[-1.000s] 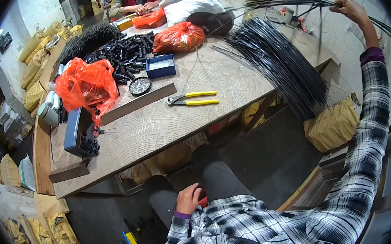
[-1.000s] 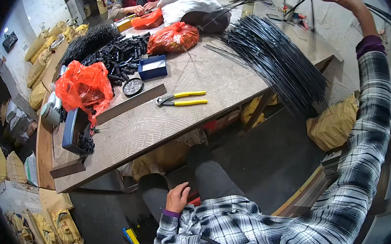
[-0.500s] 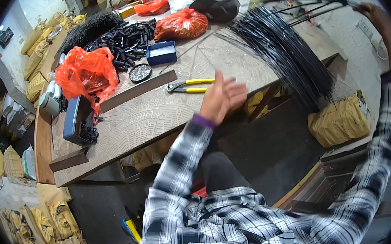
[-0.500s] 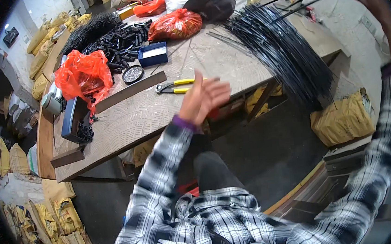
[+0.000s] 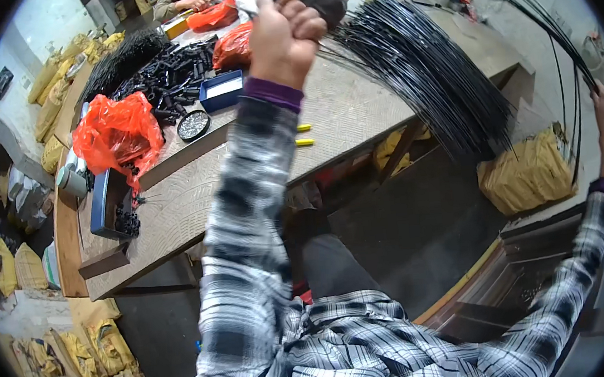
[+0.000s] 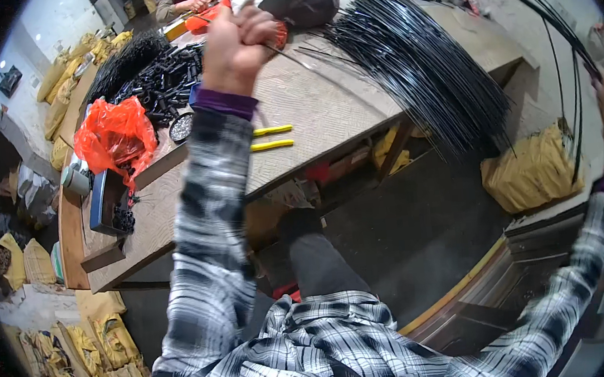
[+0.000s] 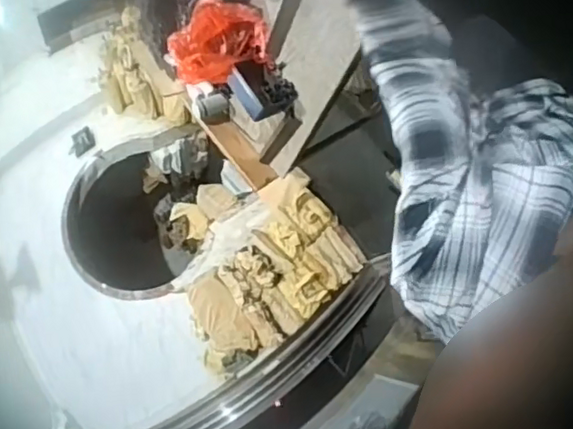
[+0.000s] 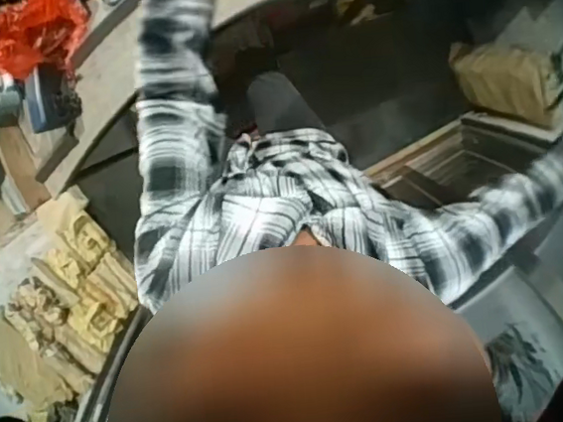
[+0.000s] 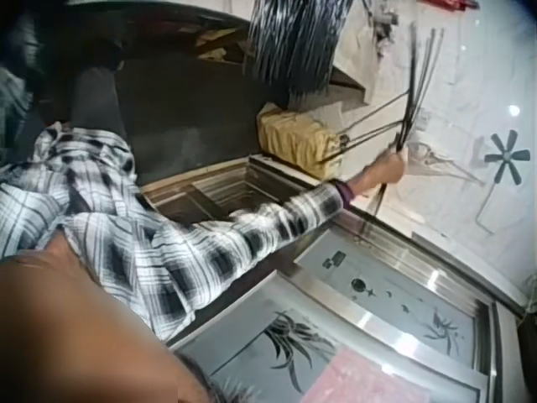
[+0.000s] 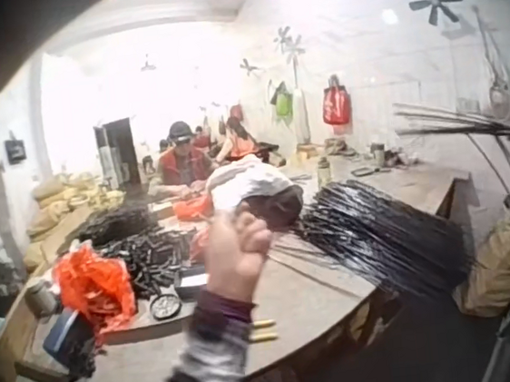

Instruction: Assembling black tubes and wires into a central plastic hub component at a workbench.

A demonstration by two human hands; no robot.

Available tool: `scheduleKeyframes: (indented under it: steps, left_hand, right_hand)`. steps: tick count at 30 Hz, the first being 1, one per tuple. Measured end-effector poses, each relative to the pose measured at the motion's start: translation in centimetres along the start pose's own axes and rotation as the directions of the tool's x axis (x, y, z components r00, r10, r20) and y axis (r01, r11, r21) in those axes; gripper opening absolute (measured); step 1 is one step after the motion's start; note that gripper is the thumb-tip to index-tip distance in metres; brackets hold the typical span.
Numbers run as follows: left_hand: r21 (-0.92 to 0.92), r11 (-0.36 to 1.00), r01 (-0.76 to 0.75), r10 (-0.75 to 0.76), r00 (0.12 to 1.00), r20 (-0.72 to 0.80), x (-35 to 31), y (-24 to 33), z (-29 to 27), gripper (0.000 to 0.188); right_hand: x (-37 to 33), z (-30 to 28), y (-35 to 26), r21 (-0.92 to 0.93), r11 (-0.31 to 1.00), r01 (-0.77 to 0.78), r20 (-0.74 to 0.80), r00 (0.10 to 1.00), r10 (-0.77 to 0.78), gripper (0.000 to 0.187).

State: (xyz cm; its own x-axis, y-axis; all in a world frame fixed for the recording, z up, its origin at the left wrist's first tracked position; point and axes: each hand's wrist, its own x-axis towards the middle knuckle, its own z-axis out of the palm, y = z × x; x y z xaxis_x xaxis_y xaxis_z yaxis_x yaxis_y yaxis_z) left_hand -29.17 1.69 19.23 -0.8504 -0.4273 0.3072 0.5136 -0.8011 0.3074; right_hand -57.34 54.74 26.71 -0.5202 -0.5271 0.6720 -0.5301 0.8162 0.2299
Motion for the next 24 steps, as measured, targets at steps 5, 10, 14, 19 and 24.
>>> scheduleKeyframes:
  steps: [5, 10, 14, 19, 24]
  left_hand:
    - [0.409, 0.903, 0.134, -0.051, 0.977, -0.207, -3.9, -2.4, 3.3, 0.055]
    - [0.624, 0.769, 0.142, 0.004, 0.974, -0.226, -6.5, -7.8, 2.2, 0.066]
    - [0.702, 0.712, -0.002, 0.214, 0.953, -0.214, -3.9, -8.2, 1.7, 0.065]
    - [0.769, 0.557, -0.314, 0.633, 0.76, -0.149, -6.0, -2.6, 0.4, 0.053]
    - [0.624, 0.724, -0.295, 0.536, 0.809, -0.239, -9.0, 1.2, -0.2, 0.046]
  right_hand:
    - [11.5, 9.5, -12.6, 0.078, 0.994, 0.081, -0.012, 0.997, -0.08, 0.033]
    - [13.2, 6.4, -30.9, 0.176, 0.96, 0.217, -0.094, 0.975, -0.203, 0.029]
    - [10.6, 3.6, -41.3, 0.226, 0.936, 0.271, -0.064, 0.963, -0.264, 0.025]
    - [1.9, -3.5, -50.7, 0.555, 0.759, 0.34, -0.089, 0.932, -0.352, 0.023]
    - [-4.0, -2.8, -51.2, 0.882, -0.409, -0.235, 0.012, 0.879, -0.477, 0.042]
